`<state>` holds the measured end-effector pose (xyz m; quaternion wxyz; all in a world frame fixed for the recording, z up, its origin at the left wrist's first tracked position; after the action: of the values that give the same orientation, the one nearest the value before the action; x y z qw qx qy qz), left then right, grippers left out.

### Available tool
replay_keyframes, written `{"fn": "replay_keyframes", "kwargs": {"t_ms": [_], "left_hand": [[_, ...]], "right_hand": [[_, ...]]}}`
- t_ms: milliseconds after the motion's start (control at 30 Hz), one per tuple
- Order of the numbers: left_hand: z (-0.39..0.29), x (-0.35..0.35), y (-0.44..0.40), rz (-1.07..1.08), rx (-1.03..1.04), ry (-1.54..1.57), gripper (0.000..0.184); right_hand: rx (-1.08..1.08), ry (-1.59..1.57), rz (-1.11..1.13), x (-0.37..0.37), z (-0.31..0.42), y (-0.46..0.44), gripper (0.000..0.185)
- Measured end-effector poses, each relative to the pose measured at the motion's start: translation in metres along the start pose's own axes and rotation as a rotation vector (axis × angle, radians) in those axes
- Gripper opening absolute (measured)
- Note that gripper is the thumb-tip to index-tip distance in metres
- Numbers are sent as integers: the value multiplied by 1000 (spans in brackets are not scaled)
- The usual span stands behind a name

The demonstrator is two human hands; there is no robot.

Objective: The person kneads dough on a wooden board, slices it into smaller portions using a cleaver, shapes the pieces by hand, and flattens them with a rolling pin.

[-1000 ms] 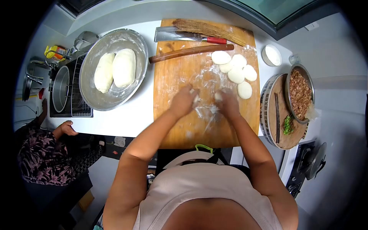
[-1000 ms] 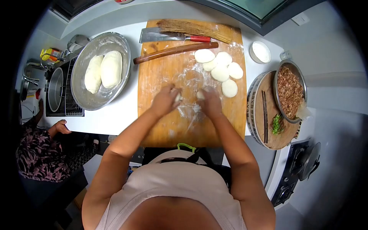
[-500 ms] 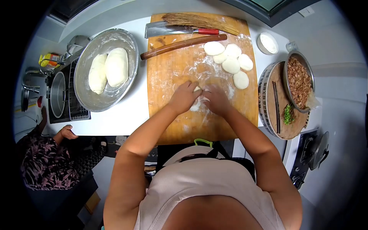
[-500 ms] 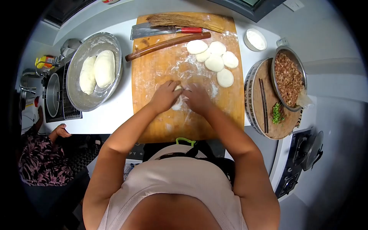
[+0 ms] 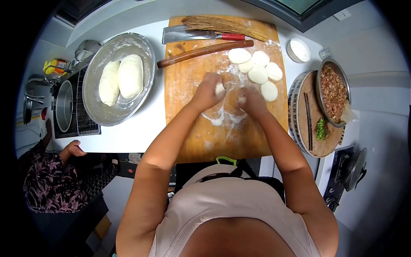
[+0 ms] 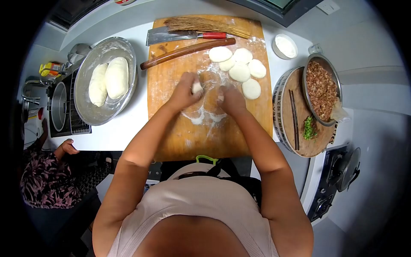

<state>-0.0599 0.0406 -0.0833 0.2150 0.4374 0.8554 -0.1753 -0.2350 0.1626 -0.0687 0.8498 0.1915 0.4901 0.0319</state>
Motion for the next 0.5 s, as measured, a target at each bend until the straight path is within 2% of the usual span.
{"fn": "replay_keyframes", "kwargs": {"t_ms": [67,167,300,367,467,500], "left_hand": [[7,-6,4,-113,-52,225,49],[11,-16,19,-86,6,-215,51],[-9,-24,32,7,-88,-347,44],[2,-14,28,-18,-64,-322,41],[6,-11,2,-102,-4,-328,39],[6,-10,-8,-136,15,-335,39]], "right_hand": [[-120,-337,-140,-5,-2,3,54],[-68,-469,-164,7,-15,6,55],[-112,-285,-299,24,-17,8,58],[-178,-171,-348,15,4,7,59],[-174,-69,-353,26,-5,-24,59],[-130,-54,-430,24,-6,-34,57]]}}
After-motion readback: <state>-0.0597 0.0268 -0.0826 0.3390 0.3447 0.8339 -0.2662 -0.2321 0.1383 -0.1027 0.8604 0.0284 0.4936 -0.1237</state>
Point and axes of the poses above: each hand's wrist, its own y-axis away from the middle knuckle, its own x-axis out of the palm, z = x × y, the point moved 2 cm from there along -y, towards the middle knuckle, and after that the axes turned 11 degrees about z, right-handed, at the moved point
